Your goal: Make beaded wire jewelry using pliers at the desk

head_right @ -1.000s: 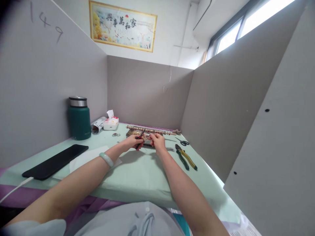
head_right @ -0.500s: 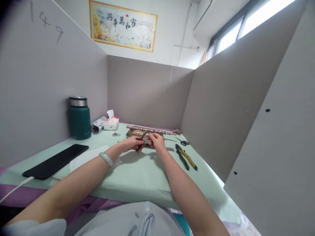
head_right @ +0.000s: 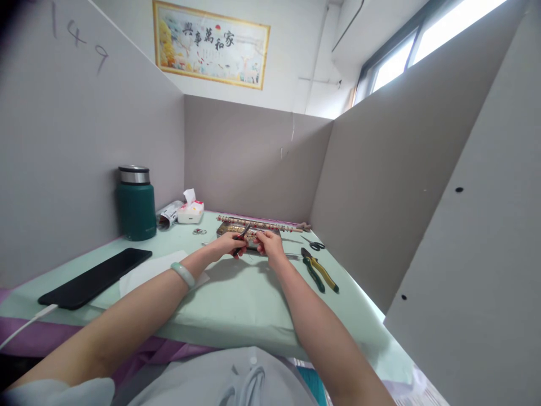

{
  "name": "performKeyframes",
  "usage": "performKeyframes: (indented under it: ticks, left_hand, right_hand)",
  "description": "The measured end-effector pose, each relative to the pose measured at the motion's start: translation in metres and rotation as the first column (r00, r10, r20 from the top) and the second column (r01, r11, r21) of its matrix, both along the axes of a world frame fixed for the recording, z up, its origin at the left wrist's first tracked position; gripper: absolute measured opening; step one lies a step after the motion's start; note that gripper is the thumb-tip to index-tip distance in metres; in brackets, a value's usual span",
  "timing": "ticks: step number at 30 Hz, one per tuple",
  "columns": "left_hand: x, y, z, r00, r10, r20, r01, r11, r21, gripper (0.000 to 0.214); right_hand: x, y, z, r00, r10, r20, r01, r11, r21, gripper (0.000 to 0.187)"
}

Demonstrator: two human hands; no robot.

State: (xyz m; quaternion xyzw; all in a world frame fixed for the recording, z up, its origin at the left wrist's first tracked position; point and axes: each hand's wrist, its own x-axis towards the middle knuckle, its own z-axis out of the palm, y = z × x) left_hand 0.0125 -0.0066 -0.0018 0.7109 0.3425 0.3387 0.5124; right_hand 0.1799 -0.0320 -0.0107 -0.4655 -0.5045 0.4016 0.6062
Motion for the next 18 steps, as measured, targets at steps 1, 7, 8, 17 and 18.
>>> performKeyframes:
  ticks: [1, 7, 8, 17, 18]
  left_hand:
    - [0.0, 0.001, 0.0, 1.0, -0.009, 0.011, 0.009, 1.0, -0.009, 0.011]
    - [-0.001, 0.002, 0.003, 0.993, 0.049, 0.106, -0.048, 0.999, -0.005, 0.009]
    - [-0.001, 0.001, 0.004, 0.99, 0.08, 0.118, -0.08, 0.997, -0.005, 0.007]
    - [-0.003, -0.001, 0.008, 0.979, 0.164, 0.121, -0.171, 0.984, 0.05, 0.007]
    - [-0.002, -0.001, 0.008, 0.984, 0.137, 0.114, -0.145, 0.987, 0.064, 0.008]
  right_hand:
    - [0.0, 0.0, 0.0, 1.0, 0.001, 0.002, -0.001, 1.0, 0.01, 0.03]
    - [-0.001, 0.001, -0.001, 0.999, 0.039, 0.028, -0.041, 0.998, 0.048, 0.031]
    - [-0.001, 0.001, 0.0, 0.998, 0.051, 0.035, -0.053, 0.997, 0.05, 0.03]
    - [-0.01, -0.006, -0.003, 0.933, 0.201, 0.298, -0.21, 0.978, 0.0, 0.022]
    - [-0.011, -0.006, -0.004, 0.924, 0.212, 0.317, -0.224, 0.975, 0.002, 0.022]
